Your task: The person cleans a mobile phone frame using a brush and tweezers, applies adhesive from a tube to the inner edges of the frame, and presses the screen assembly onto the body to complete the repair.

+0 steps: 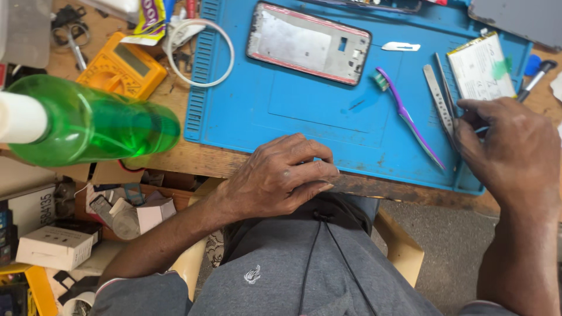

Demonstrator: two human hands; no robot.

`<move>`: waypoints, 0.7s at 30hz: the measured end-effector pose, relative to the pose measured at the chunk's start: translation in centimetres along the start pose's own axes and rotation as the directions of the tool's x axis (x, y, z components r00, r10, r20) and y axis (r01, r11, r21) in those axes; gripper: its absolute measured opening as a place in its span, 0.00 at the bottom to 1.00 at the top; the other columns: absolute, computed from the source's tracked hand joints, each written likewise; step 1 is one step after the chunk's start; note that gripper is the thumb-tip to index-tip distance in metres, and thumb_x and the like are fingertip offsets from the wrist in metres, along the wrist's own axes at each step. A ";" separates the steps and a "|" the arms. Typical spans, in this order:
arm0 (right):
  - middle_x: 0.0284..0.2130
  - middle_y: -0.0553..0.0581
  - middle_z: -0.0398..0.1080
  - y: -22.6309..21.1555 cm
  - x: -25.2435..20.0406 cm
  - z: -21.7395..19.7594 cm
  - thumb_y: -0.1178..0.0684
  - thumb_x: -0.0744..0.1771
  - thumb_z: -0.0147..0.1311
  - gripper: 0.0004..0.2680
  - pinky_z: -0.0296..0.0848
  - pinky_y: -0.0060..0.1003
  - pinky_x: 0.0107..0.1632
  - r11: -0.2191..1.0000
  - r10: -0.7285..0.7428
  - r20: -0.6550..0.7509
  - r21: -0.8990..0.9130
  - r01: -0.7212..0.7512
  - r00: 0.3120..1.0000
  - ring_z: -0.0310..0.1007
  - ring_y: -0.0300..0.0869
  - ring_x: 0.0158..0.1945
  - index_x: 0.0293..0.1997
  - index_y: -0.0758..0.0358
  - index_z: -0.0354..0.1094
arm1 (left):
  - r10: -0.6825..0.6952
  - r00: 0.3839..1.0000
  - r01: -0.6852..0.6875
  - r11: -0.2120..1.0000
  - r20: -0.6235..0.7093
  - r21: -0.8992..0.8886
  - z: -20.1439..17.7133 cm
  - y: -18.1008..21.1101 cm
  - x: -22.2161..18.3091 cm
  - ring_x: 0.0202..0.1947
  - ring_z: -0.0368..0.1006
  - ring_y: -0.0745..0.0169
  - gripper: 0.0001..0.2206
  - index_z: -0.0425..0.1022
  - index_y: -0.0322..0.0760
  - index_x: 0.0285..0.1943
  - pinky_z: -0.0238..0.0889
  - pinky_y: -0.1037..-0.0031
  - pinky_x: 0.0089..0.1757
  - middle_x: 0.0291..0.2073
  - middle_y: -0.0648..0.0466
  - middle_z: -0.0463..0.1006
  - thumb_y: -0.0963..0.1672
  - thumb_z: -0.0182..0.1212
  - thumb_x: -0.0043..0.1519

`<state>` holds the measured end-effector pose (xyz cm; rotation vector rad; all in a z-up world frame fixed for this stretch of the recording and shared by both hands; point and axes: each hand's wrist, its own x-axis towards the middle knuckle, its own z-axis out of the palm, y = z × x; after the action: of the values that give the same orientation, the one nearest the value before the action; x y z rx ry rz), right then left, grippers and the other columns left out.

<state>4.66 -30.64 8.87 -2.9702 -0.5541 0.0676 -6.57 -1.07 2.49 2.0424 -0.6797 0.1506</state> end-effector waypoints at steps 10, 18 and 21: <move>0.44 0.62 0.72 7.9 -0.1 4.1 0.59 0.72 0.55 0.12 0.75 0.37 0.44 0.946 0.066 -0.084 0.322 -0.035 0.994 0.73 0.43 0.39 0.65 0.67 0.68 | 0.006 1.000 -0.005 0.991 -0.009 0.134 -0.4 -0.6 -0.3 0.47 0.73 0.56 0.10 0.79 0.38 0.49 0.68 0.64 0.47 0.47 0.55 0.76 0.43 0.68 0.61; 0.46 0.66 0.73 4.2 -4.2 6.3 0.67 0.69 0.56 0.07 0.75 0.26 0.46 0.254 0.024 0.038 0.966 -0.043 0.999 0.73 0.38 0.40 0.50 0.77 0.69 | -0.071 0.996 0.079 0.985 -0.051 0.153 0.0 -1.4 -0.2 0.37 0.70 0.60 0.11 0.75 0.39 0.37 0.66 0.66 0.41 0.33 0.57 0.72 0.48 0.69 0.63; 0.44 0.73 0.75 1.4 -3.2 8.3 0.64 0.73 0.54 0.04 0.78 0.30 0.44 0.048 -0.029 0.057 0.997 -0.056 0.998 0.77 0.44 0.40 0.50 0.78 0.68 | -0.042 0.997 0.052 0.982 -0.058 0.179 -0.6 -1.4 0.1 0.41 0.71 0.60 0.10 0.74 0.39 0.39 0.66 0.66 0.43 0.40 0.56 0.74 0.47 0.68 0.64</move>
<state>1.59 -32.20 0.51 -1.4827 -0.2434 0.3839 -5.69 -0.11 1.82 2.2181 -0.6017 0.2469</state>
